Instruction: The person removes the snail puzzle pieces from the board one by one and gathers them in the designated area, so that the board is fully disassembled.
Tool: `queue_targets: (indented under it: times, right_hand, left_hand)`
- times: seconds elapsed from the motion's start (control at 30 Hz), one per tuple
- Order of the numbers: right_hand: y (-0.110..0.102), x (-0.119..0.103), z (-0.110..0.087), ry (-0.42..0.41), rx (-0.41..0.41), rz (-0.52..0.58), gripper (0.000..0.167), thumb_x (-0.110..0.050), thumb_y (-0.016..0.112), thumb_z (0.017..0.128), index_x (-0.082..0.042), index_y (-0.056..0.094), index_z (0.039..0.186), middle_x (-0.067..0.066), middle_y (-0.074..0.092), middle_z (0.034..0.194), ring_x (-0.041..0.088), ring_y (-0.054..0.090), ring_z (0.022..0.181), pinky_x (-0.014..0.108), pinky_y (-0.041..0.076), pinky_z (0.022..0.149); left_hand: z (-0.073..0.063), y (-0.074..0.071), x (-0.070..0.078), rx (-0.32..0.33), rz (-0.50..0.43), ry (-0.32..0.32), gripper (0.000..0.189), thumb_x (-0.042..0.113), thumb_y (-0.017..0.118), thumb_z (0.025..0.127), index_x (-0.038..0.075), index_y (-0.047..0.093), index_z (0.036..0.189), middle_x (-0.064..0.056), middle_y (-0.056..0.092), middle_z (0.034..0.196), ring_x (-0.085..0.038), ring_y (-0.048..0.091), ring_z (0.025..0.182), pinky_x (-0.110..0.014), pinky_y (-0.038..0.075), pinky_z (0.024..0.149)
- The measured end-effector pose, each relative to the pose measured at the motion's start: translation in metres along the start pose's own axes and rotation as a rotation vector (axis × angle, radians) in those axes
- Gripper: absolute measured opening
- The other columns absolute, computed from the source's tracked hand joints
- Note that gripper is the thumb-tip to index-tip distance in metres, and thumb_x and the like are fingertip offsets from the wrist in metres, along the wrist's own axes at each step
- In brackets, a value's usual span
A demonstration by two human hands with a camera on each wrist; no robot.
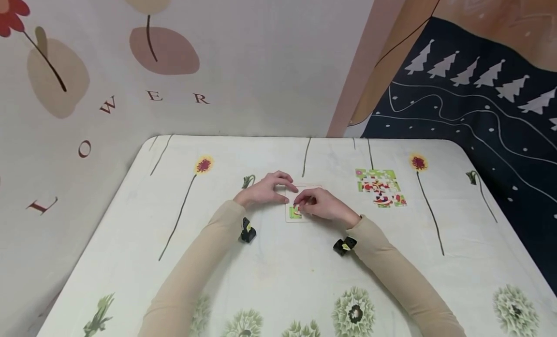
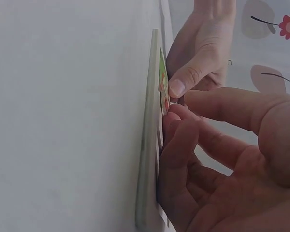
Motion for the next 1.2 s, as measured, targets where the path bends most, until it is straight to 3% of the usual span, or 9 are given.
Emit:
queue_targets:
  times: [0.27, 0.57, 0.87, 1.2]
  right_hand:
    - [-0.0008, 0.0011, -0.0015, -0.003, 0.005, -0.001, 0.020, -0.004, 0.061, 0.093, -0.002, 0.068, 0.111, 0.012, 0.067, 0.100, 0.012, 0.053, 0.075, 0.026, 0.046, 0.065]
    - [-0.0006, 0.0028, -0.0006, -0.002, 0.006, 0.087, 0.019, 0.000, 0.059, 0.093, -0.003, 0.065, 0.110, 0.015, 0.066, 0.100, 0.015, 0.056, 0.074, 0.027, 0.047, 0.063]
    - [-0.0015, 0.0028, 0.0010, -0.053, 0.001, 0.134, 0.016, 0.004, 0.056, 0.092, 0.000, 0.063, 0.106, 0.016, 0.065, 0.094, 0.016, 0.055, 0.075, 0.025, 0.045, 0.060]
    - [-0.0094, 0.0008, -0.0067, -0.080, 0.029, 0.113, 0.017, 0.001, 0.058, 0.092, -0.002, 0.065, 0.107, 0.014, 0.065, 0.095, 0.015, 0.057, 0.084, 0.025, 0.044, 0.075]
  left_hand:
    - [0.0009, 0.0007, -0.0005, -0.009, -0.010, -0.024, 0.038, 0.009, 0.072, 0.084, 0.008, 0.070, 0.122, -0.014, 0.046, 0.143, -0.037, 0.030, 0.141, -0.059, 0.016, 0.118]
    - [0.0007, -0.0002, 0.0004, -0.013, -0.002, -0.024, 0.038, 0.009, 0.072, 0.084, 0.008, 0.070, 0.122, -0.014, 0.046, 0.144, -0.037, 0.030, 0.140, -0.059, 0.016, 0.118]
    - [0.0014, -0.0007, 0.0014, -0.011, 0.002, -0.017, 0.039, 0.010, 0.072, 0.084, 0.007, 0.070, 0.123, -0.015, 0.046, 0.143, -0.038, 0.031, 0.140, -0.058, 0.016, 0.118]
    - [0.0018, -0.0003, -0.0001, -0.015, 0.001, -0.037, 0.038, 0.011, 0.072, 0.085, 0.009, 0.070, 0.123, -0.014, 0.045, 0.145, -0.037, 0.029, 0.141, -0.059, 0.016, 0.118]
Point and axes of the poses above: each hand's wrist, its own z-axis towards the middle knuckle, its own y-axis out of the palm, x = y × z, the point moved 3 cm from there along z, towards the middle knuckle
